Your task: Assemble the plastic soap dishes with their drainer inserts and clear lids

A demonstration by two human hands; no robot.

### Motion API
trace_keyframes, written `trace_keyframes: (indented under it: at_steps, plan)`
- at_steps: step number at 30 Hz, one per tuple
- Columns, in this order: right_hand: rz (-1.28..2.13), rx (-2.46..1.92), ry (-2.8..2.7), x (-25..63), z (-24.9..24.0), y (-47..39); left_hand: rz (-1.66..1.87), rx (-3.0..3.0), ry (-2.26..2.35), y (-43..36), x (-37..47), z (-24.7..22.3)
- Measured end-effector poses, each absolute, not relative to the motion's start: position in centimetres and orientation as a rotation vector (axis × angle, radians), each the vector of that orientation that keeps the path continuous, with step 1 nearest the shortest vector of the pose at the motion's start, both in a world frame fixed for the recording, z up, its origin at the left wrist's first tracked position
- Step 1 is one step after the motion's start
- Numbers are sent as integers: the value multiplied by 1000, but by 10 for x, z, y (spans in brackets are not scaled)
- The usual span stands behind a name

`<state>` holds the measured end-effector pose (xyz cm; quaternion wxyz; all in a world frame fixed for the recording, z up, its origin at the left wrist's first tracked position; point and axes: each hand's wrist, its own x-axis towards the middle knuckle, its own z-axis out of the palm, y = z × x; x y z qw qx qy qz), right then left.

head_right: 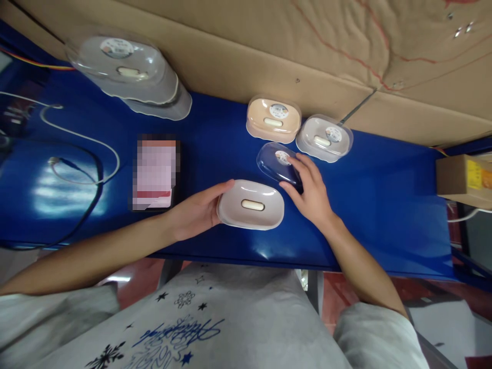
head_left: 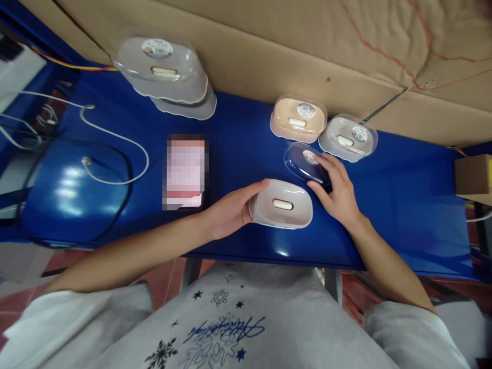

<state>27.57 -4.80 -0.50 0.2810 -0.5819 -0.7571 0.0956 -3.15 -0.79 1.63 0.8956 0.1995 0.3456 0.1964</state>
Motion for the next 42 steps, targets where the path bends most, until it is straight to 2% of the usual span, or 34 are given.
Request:
trace_keyframes:
  at_steps: [9, 19, 29, 42]
  plan:
    - [503, -1128, -2238, 244, 9, -74, 486, 579, 647, 0, -30, 8]
    - [335, -1081, -2290, 243, -4, -73, 523, 543, 705, -2, -29, 9]
    - [384, -1148, -2308, 240, -6, -70, 543, 482, 693, -7, -26, 10]
    - [238, -1224, -2399, 237, -5, -76, 590, 530, 713, -13, -26, 14]
